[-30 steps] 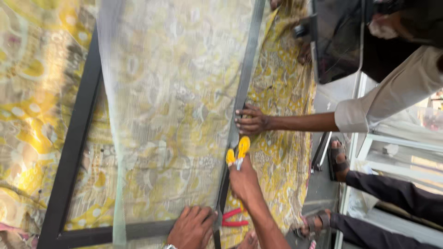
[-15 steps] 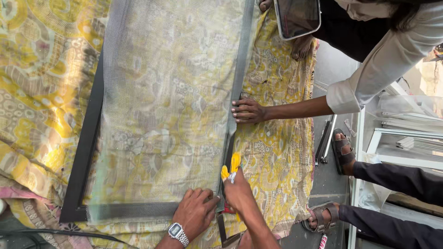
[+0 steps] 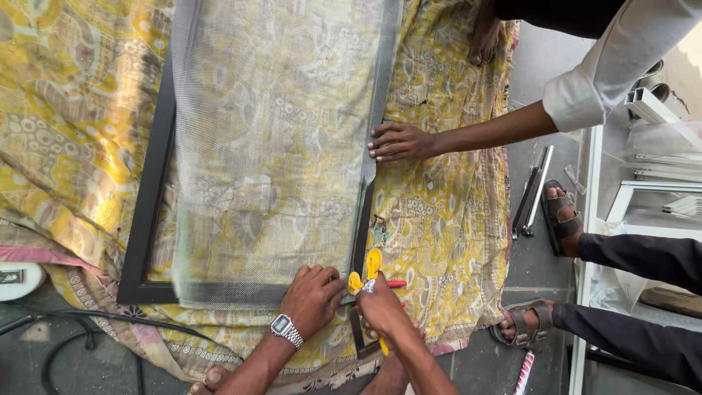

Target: The person is assembling a window screen by securing mesh to a frame. They use a spline roller to press the mesh into the frame groove and trim excess material with scissors.

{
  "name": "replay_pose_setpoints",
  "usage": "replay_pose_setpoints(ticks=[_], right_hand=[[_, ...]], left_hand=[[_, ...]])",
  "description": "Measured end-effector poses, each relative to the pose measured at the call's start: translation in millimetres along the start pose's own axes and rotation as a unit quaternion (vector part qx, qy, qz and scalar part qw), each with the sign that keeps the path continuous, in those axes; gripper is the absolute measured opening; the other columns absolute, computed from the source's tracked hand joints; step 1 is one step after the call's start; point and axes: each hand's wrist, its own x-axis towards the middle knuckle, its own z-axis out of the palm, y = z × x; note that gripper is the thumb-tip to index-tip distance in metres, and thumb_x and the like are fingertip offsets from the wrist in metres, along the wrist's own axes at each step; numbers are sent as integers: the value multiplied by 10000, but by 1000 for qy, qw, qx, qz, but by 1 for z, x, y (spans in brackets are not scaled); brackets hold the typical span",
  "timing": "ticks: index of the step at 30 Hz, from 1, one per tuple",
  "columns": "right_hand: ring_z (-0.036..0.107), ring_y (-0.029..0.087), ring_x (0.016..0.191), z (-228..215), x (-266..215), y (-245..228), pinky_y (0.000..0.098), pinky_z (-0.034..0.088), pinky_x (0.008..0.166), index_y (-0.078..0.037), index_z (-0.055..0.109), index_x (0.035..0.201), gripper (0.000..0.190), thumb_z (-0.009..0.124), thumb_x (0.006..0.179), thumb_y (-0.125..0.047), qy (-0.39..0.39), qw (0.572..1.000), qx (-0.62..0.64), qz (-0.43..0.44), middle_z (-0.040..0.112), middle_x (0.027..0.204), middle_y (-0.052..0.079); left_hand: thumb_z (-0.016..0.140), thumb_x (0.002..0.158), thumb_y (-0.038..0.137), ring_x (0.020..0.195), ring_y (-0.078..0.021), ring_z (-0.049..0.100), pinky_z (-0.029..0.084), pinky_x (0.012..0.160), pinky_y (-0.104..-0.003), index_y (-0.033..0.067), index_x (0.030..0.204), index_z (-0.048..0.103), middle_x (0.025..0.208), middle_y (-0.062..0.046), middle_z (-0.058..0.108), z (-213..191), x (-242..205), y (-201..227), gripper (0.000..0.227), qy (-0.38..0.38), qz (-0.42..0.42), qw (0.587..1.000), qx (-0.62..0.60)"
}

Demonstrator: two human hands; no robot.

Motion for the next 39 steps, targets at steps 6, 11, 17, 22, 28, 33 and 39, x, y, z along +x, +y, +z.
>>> replay_pose_setpoints(ticks=[6, 11, 17, 22, 28, 33, 39], right_hand=[[483, 162, 437, 3, -8, -12, 335, 348, 353, -83, 425, 1286, 378, 490, 914, -99, 22, 997, -57, -41, 582, 704, 68], [441, 154, 461, 4, -7, -2, 331, 342, 377, -200, 369, 1247, 359, 486, 933, -73, 12, 999, -23, -24, 532, 692, 73], [436, 98, 473, -38, 11, -16, 260, 319, 384, -144, 506, 1230, 269, 592, 980, -195, -87, 992, -80, -31, 516, 693, 5], [428, 91, 482, -38, -12, -15, 263, 318, 379, -123, 481, 1215, 244, 567, 989, -155, -84, 996, -1, -4, 481, 690, -9], [621, 206, 513, -94, -9, -13, 360, 525, 448, -43, 487, 1175, 255, 566, 997, -208, 79, 971, -155, -163, 647, 715, 68], [657, 426, 861, -104, 25, 42, 556, 482, 785, 15, 484, 1285, 578, 680, 797, -224, 380, 733, -449, -341, 653, 1034, 277], [606, 359, 1016, -52, 4, 126, 492, 449, 927, -75, 591, 1091, 245, 650, 870, -161, -63, 728, -595, -335, 604, 1085, 127]], left_hand=[[718, 815, 122, 945, -235, 602, 431, 877, -411, 97, 938, 770, 974, -52, 661, 5, -2, 1, 135, 8, 18, 999, 35], [710, 851, 145, 949, -238, 596, 431, 874, -418, 98, 934, 770, 988, -50, 659, 5, -7, 12, 112, 4, 6, 998, 64], [717, 846, 213, 999, -258, 581, 430, 909, -442, 77, 1019, 743, 1038, -67, 644, -2, -10, 15, 221, -27, 60, 994, 88], [684, 852, 211, 1053, -276, 568, 438, 952, -453, 25, 1163, 688, 1139, -88, 623, 6, -22, 13, 363, -42, 67, 986, 149], [614, 848, 109, 1128, -271, 571, 438, 1021, -458, 33, 1230, 673, 1209, -87, 618, 11, -25, 12, 394, -42, 92, 979, 177], [587, 797, 79, 1130, -263, 574, 439, 1028, -463, 22, 1259, 659, 1219, -101, 627, 16, -26, 4, 471, -13, 116, 973, 199], [597, 890, 123, 1144, -252, 571, 433, 1034, -461, 46, 1267, 653, 1223, -79, 622, 20, -32, 3, 389, -28, 96, 981, 164]])
